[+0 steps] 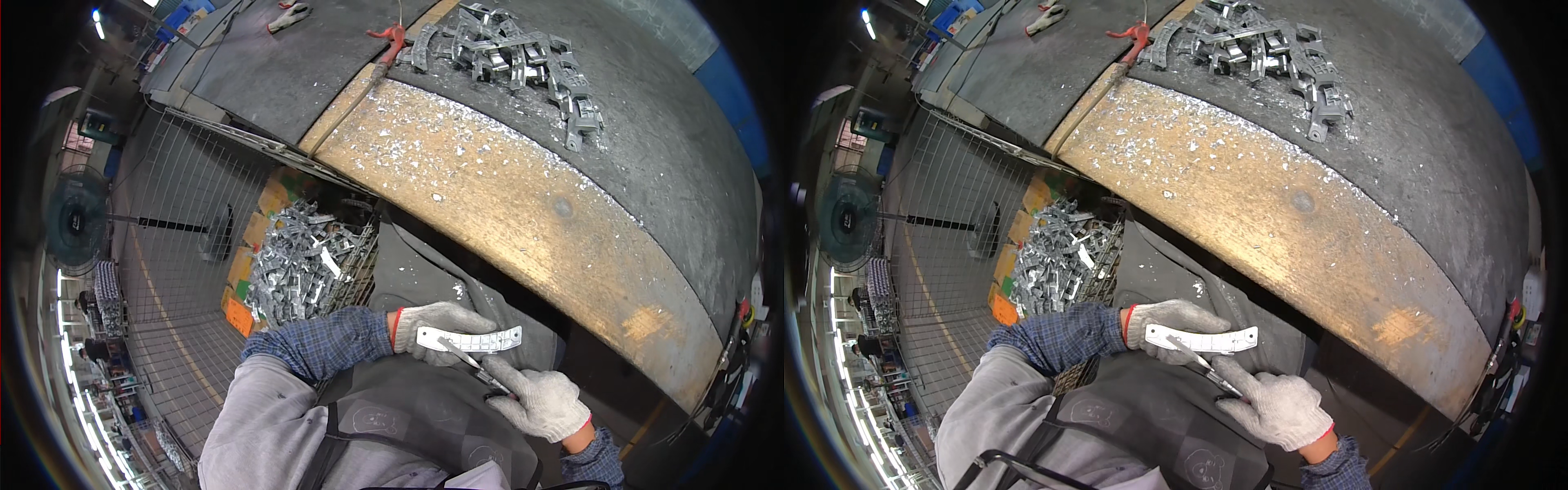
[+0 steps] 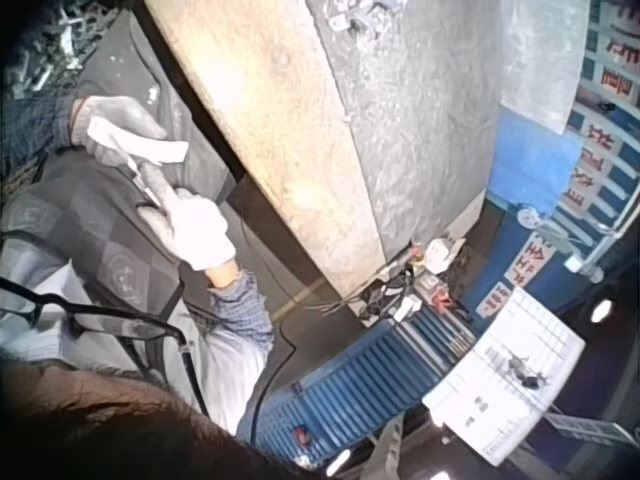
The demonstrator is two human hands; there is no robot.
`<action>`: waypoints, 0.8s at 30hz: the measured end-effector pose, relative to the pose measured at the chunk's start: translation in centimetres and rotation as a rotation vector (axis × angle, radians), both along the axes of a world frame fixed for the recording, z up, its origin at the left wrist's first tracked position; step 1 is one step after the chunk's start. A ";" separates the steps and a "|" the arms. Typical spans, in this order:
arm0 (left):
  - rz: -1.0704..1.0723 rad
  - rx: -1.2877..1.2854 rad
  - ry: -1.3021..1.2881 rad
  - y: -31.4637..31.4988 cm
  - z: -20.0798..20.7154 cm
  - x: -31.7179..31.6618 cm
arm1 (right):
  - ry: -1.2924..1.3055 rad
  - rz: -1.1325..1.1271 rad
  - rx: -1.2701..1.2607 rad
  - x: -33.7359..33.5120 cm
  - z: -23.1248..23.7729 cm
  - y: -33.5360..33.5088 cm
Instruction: The person deburrs metal parts by filing and scraping their edges with a handheld pneumatic tool, turning the parts over to work on different sides.
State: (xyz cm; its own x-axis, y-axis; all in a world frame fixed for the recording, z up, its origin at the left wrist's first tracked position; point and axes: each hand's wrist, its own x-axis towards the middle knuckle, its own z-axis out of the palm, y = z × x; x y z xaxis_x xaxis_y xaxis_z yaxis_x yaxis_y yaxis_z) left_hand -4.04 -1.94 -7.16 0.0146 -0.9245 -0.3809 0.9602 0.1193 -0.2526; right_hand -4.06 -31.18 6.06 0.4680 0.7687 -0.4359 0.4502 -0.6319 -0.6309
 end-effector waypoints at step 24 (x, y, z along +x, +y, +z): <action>1.216 0.977 -0.445 -3.6 9.2 -1.6 | 0.160 -0.240 0.071 0.1 3.1 2.8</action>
State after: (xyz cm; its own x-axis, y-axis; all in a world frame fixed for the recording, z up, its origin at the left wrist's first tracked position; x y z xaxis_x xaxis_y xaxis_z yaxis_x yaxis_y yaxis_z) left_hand -5.65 -5.51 2.07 0.7811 0.2939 -0.5509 0.1565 0.7620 0.6284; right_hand -3.92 -28.36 9.14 0.5696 0.6757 -0.4680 0.1842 -0.6598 -0.7285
